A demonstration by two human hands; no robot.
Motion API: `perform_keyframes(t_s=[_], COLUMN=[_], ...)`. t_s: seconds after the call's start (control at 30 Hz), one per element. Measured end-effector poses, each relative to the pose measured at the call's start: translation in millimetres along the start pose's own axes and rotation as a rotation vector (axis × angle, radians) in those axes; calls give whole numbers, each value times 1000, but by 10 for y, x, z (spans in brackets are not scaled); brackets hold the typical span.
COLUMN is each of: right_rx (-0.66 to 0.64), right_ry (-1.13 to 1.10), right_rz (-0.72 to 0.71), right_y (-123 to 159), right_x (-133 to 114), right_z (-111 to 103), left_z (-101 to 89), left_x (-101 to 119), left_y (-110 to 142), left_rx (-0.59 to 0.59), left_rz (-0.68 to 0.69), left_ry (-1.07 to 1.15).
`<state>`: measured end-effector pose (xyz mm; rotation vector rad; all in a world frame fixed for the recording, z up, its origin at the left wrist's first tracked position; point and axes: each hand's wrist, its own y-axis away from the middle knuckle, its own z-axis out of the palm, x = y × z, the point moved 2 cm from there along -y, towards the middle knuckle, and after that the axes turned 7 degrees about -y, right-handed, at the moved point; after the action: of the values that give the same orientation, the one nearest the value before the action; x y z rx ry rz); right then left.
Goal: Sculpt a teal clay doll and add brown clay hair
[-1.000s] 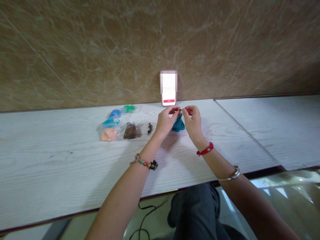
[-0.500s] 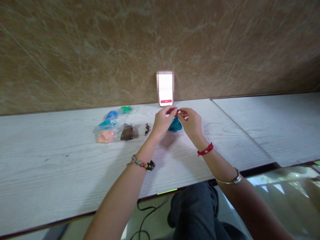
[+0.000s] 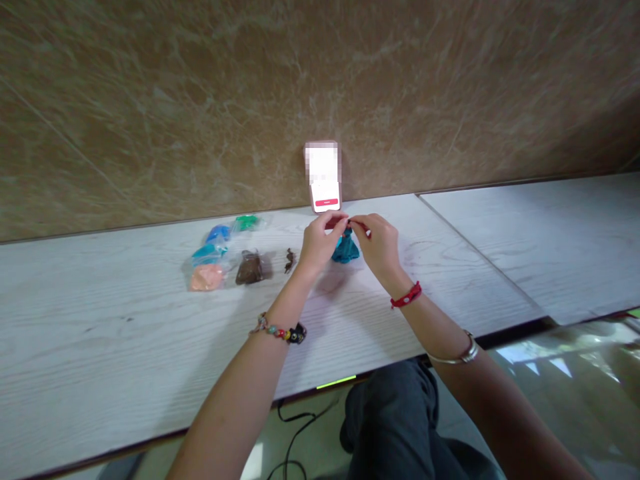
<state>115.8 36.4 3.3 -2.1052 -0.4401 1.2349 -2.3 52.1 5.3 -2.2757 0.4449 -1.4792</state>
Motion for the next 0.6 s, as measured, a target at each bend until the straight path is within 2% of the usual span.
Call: perform_keyframes(t_s=[0.6], right_rx=[21], right_ry=[28], right_rz=[-14], right_y=[-10], right_x=[-2], right_z=[4], left_z=[3], left_x=[0], left_y=[3], left_rx=[10], left_rz=[9], left_ry=[-8])
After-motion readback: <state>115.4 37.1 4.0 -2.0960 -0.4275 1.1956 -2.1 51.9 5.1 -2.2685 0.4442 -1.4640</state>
